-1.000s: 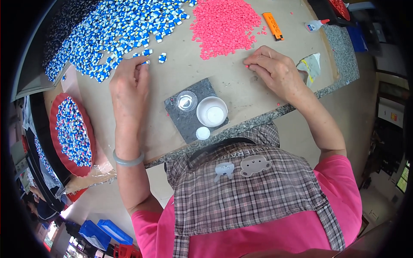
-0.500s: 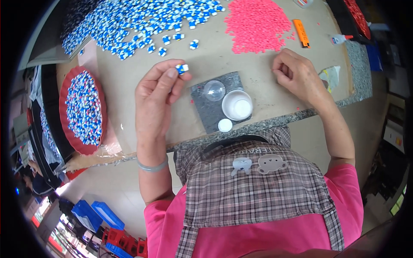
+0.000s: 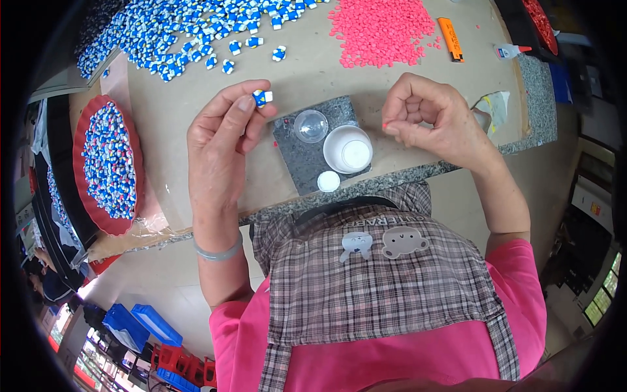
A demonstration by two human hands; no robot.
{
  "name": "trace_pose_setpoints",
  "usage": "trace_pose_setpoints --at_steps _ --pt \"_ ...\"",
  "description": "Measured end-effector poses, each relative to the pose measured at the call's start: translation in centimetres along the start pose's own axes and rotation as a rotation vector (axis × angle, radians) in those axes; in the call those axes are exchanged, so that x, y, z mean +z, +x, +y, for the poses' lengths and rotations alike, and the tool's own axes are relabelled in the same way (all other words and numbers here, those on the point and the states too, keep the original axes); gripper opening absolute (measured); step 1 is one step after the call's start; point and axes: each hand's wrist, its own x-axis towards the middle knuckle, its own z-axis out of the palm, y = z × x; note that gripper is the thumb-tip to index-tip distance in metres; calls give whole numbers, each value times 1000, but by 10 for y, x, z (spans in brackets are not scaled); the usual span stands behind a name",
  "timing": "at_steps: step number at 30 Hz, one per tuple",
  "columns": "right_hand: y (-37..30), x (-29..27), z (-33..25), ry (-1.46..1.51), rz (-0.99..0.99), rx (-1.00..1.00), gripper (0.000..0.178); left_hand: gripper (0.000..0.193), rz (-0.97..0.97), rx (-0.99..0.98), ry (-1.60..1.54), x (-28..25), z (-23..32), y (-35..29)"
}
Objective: The person assembles small figurines by picking up individual components, applying glue, attaching the pieces together by hand, and wiping the parts with a cloth.
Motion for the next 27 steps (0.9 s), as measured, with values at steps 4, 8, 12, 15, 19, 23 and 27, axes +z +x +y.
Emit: trace_pose_setpoints --at_steps 4,8,12,15,19,23,27 --pt "-2 4 -10 144 -95 134 23 25 22 -2 23 1 1 -3" --pt "-2 9 -18 123 -117 221 21 25 11 10 12 3 3 -7" --pt "-2 15 -21 67 -98 227 23 27 -12 31 25 4 3 -10" --pt "-3 19 -23 3 -81 207 24 27 -16 39 11 3 3 -12" --pt "-2 23 -27 -116 -74 186 25 27 -9 45 41 2 4 -14" --pt "-3 25 -27 -190 -64 139 25 26 -20 58 69 3 7 -16" --pt "-3 28 -27 -232 -19 89 26 25 -41 68 74 6 10 -19"
